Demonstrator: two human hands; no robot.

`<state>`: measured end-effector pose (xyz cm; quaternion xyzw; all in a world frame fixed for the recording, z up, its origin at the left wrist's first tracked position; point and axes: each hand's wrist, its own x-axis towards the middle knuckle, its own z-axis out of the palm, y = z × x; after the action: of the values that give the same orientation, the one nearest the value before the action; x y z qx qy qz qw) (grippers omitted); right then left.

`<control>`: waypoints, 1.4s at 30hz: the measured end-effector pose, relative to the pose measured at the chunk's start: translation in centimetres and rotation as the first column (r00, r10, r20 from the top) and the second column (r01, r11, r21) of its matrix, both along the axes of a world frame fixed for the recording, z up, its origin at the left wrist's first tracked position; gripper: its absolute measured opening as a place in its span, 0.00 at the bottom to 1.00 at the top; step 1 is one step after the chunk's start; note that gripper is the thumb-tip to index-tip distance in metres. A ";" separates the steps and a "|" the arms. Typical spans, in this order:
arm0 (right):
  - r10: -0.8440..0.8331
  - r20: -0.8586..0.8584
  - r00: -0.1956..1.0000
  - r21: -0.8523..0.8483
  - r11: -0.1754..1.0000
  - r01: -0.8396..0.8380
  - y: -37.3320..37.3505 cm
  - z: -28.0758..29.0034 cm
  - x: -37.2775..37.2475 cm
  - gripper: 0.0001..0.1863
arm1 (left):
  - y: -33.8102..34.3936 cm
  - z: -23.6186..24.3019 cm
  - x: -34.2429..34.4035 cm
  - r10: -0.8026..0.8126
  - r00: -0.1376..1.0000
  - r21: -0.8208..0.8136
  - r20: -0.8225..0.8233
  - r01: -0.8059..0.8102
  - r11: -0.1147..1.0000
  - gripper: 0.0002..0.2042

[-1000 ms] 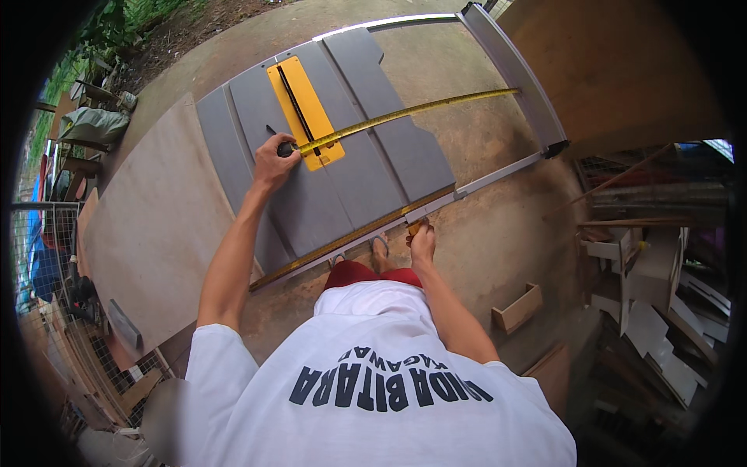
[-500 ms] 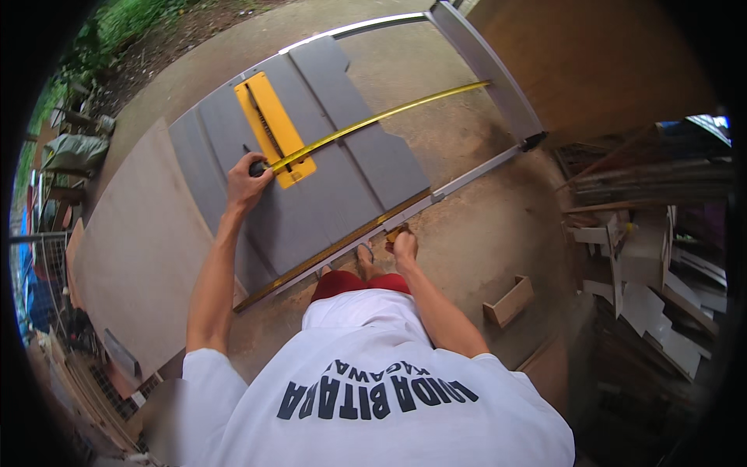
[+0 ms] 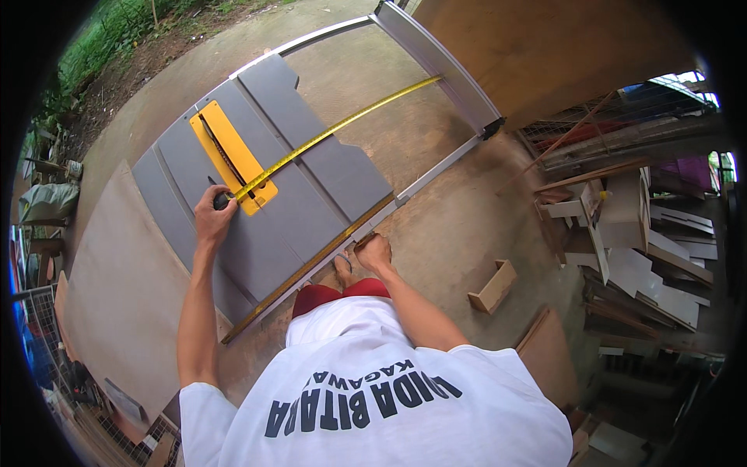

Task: The person measures a wooden board with a tape measure, then moves to a table saw to adjust the fence and blade guard. They repeatedly measure the distance between the blade and fence, reposition the fence, and secure the blade guard.

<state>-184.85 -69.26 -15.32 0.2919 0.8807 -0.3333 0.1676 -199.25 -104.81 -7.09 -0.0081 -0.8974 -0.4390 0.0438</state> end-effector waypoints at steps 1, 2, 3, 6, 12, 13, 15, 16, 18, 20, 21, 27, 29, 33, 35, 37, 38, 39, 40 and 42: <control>0.033 0.001 0.999 0.017 0.999 -0.033 0.4 -1.3 0.0 0.17 | 0.0 0.3 -0.1 0.004 1.000 -0.013 0.015 -0.004 1.000 0.14; 0.055 -0.018 0.998 0.048 0.997 -0.054 0.6 -2.2 -0.1 0.16 | -0.4 -0.6 -0.1 0.001 1.000 0.008 -0.019 -0.001 1.000 0.14; 0.084 -0.036 0.996 0.064 0.995 -0.081 0.5 -3.3 -0.1 0.15 | -1.1 -1.5 -0.1 0.006 0.999 0.014 -0.050 -0.005 1.000 0.14; 0.205 -0.024 0.979 0.000 0.979 -0.205 2.5 -7.2 0.6 0.12 | -0.5 -1.2 -0.6 -0.020 0.996 -0.027 -0.092 0.017 0.999 0.16; 0.310 -0.023 0.950 -0.082 0.947 -0.311 2.2 -4.9 -0.5 0.14 | -1.8 -2.1 -0.1 -0.033 0.990 0.049 -0.140 0.040 0.998 0.16; 0.325 -0.016 0.946 -0.074 0.943 -0.325 2.0 -4.5 -0.7 0.15 | -2.0 -2.4 0.0 -0.037 0.984 0.058 -0.174 0.048 0.997 0.16; 0.233 -0.016 0.972 -0.098 0.967 -0.234 1.8 -4.2 -0.6 0.15 | -2.0 -3.1 0.1 -0.051 0.972 0.001 -0.230 0.053 0.999 0.19; 0.187 -0.016 0.982 -0.110 0.976 -0.188 1.6 -4.1 -0.5 0.15 | -2.0 -3.5 0.2 -0.059 0.965 -0.028 -0.257 0.053 0.998 0.20; 0.175 -0.035 0.984 -0.085 0.981 -0.177 1.7 -4.7 -0.4 0.14 | -1.8 -4.5 0.3 -0.028 0.963 0.012 -0.268 0.032 0.999 0.23; 0.161 -0.053 0.986 -0.091 0.982 -0.165 1.8 -5.1 -0.2 0.14 | -1.3 -4.9 0.5 0.015 0.951 0.024 -0.308 -0.008 1.000 0.25; 0.152 -0.060 0.987 -0.109 0.981 -0.157 2.0 -5.3 -0.1 0.14 | -0.9 -4.8 0.5 0.040 0.938 0.018 -0.344 -0.037 0.999 0.26; 0.126 0.001 0.992 -0.038 0.991 -0.126 1.9 -6.4 0.0 0.16 | -0.7 -5.3 0.5 0.060 0.913 -0.069 -0.405 -0.096 0.993 0.27; 0.123 -0.018 0.992 -0.050 0.991 -0.124 2.1 -6.8 0.2 0.17 | -0.6 -5.3 0.4 0.065 0.913 -0.095 -0.404 -0.112 0.989 0.28; 0.213 -0.120 0.970 -0.075 0.972 -0.223 1.8 -6.2 0.3 0.18 | -0.9 -6.1 0.4 0.100 0.912 -0.080 -0.399 -0.143 0.987 0.31; 0.251 -0.130 0.959 -0.052 0.964 -0.259 1.8 -6.3 0.3 0.18 | -0.8 -6.2 0.5 0.108 0.904 -0.095 -0.414 -0.161 0.982 0.33; 0.237 -0.113 0.965 -0.049 0.969 -0.243 2.1 -7.1 0.5 0.18 | -0.6 -5.5 0.4 0.094 0.895 -0.162 -0.437 -0.181 0.970 0.34; 0.203 -0.125 0.971 -0.086 0.973 -0.215 2.2 -7.1 0.6 0.17 | -0.5 -5.5 0.4 0.103 0.900 -0.176 -0.424 -0.194 0.965 0.34; 0.168 -0.136 0.976 -0.122 0.975 -0.185 2.2 -7.3 0.7 0.17 | -0.5 -5.5 0.4 0.112 0.904 -0.190 -0.412 -0.205 0.960 0.34; 0.131 -0.145 0.981 -0.159 0.975 -0.153 2.2 -7.4 0.9 0.16 | -0.5 -5.6 0.4 0.119 0.909 -0.205 -0.400 -0.215 0.955 0.34; 0.184 -0.155 0.971 -0.111 0.973 -0.203 2.2 -7.5 1.0 0.16 | -0.5 -5.6 0.4 0.121 0.908 -0.205 -0.402 -0.218 0.954 0.34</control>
<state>-183.89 -67.03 -22.85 0.1687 0.8919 -0.3905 0.1539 -198.89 -105.28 -12.74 -0.0210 -0.9157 -0.3092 0.2559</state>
